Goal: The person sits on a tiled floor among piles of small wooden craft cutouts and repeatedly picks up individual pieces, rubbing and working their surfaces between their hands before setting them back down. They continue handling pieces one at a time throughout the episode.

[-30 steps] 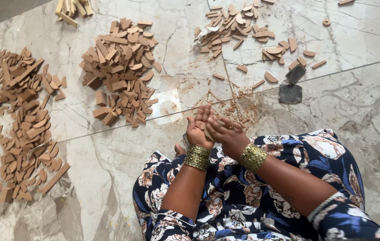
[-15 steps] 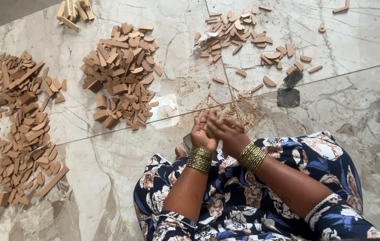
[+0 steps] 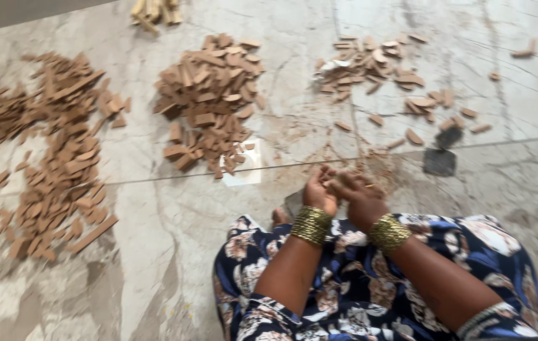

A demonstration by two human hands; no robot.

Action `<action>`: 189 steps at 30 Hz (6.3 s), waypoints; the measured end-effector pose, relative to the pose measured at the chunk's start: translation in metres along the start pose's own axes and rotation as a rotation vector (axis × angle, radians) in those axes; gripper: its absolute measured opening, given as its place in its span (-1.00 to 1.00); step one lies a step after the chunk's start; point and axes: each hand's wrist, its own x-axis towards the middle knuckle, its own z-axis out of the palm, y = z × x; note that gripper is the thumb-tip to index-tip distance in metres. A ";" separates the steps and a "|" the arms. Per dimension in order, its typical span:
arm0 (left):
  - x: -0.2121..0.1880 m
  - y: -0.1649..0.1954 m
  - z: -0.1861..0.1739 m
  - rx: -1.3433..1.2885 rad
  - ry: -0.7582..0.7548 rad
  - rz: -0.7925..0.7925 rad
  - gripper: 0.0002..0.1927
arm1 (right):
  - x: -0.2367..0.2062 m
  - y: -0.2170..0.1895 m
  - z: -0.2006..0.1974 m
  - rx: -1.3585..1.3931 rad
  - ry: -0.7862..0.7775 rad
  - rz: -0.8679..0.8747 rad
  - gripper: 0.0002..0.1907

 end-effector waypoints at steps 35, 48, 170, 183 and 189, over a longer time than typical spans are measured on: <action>0.057 0.086 -0.017 0.374 0.208 0.092 -0.68 | 0.073 0.192 -0.009 -0.176 -0.214 0.748 -0.67; 0.021 0.004 -0.017 0.831 0.023 -0.082 -0.64 | 0.049 0.069 0.010 0.755 -0.199 0.666 -0.62; -0.001 -0.007 -0.017 0.428 -0.097 -0.059 -0.60 | 0.003 -0.006 0.002 0.399 -0.249 0.068 -0.12; -0.014 -0.004 -0.006 0.564 0.112 -0.108 -0.58 | 0.023 0.020 0.000 0.532 -0.050 0.117 0.04; -0.008 -0.002 -0.011 0.626 -0.104 -0.140 -0.62 | 0.016 0.004 -0.006 0.302 0.009 -0.045 -0.12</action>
